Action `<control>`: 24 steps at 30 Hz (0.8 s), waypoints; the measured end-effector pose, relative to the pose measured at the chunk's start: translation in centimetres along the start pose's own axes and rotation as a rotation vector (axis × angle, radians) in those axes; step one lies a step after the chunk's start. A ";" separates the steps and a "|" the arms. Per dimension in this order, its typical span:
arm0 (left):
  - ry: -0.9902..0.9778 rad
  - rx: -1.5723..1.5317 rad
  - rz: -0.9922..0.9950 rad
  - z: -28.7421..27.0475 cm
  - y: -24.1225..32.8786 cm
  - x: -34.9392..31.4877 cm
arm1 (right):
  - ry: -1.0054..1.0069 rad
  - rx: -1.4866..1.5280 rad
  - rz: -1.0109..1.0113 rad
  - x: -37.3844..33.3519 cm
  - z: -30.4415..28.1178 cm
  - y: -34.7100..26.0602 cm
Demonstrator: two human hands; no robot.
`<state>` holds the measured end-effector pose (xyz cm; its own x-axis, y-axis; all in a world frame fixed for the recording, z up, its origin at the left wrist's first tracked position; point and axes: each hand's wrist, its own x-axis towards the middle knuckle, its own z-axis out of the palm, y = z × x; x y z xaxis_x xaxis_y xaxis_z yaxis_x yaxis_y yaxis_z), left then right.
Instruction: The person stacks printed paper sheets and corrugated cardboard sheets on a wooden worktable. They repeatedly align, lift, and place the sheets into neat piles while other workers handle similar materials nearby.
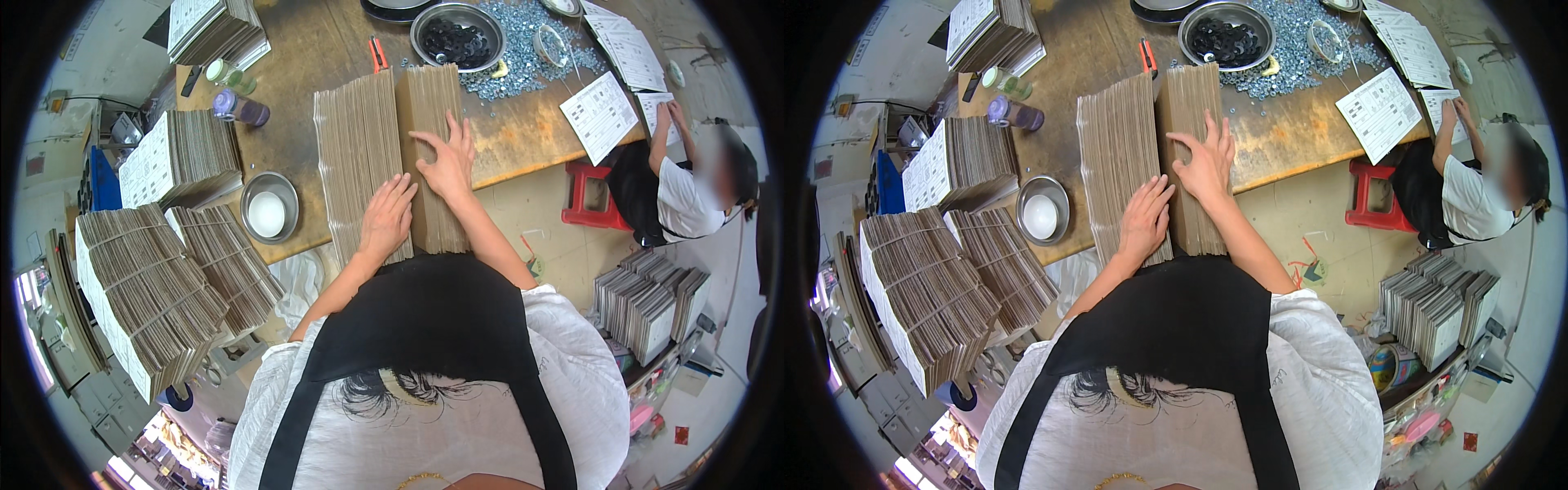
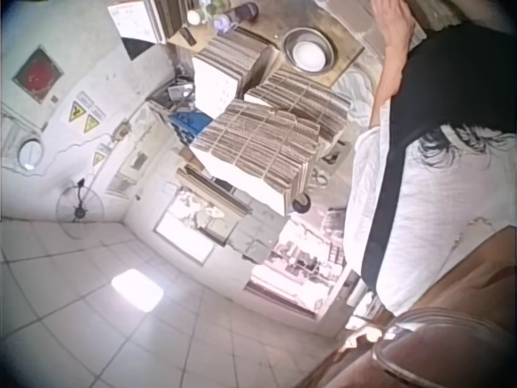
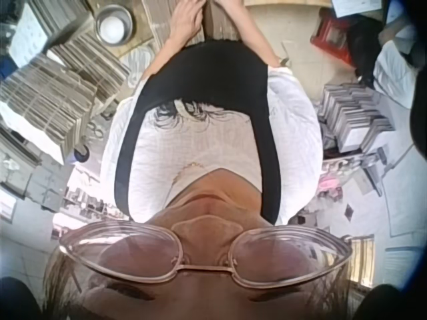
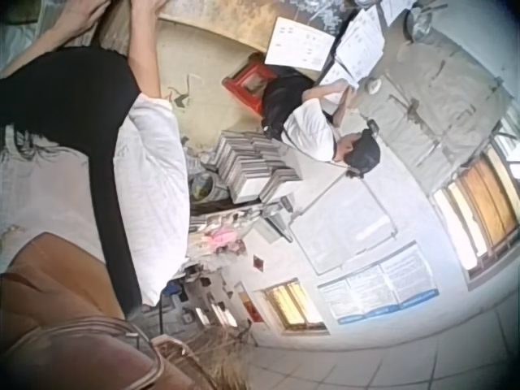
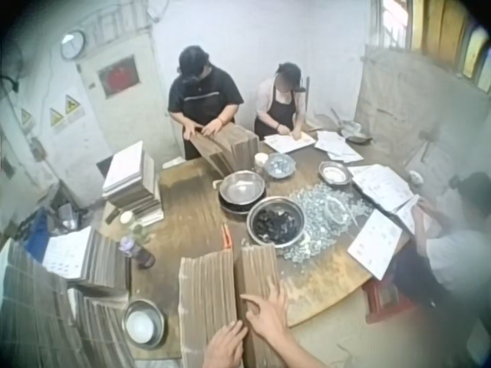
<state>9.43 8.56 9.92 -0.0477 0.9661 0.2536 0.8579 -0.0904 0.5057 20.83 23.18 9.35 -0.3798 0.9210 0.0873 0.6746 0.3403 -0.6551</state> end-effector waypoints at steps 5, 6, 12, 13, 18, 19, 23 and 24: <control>0.022 -0.089 -0.132 -0.3 0.8 -0.1 | 0.004 -0.100 -0.024 0.0 0.8 -0.7; 0.017 -0.088 -0.120 -0.3 0.7 -0.2 | 0.001 -0.091 -0.009 0.0 0.7 -1.0; 0.013 -0.050 -0.070 0.0 0.1 -0.6 | 0.059 -0.087 -0.051 -0.1 1.0 -0.6; 0.021 -0.053 -0.053 -0.1 -0.1 -0.4 | 0.063 -0.089 -0.050 -0.1 1.1 -0.6; 0.036 -0.061 -0.057 -0.2 0.1 -0.3 | 0.078 -0.088 -0.053 0.1 1.5 -0.4; 0.035 -0.064 -0.056 -0.1 0.0 -0.2 | 0.081 -0.086 -0.057 0.1 1.6 -0.3; 0.044 -0.059 -0.055 -0.2 0.1 -0.2 | 0.146 -0.020 -0.082 0.3 2.0 -0.5; 0.054 -0.059 -0.045 0.0 0.0 0.0 | 0.103 -0.095 -0.092 0.5 2.2 -0.2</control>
<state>9.37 8.54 9.92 -0.1145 0.9551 0.2732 0.8225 -0.0631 0.5652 19.08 23.11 7.85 -0.3789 0.8982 0.2230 0.6989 0.4357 -0.5672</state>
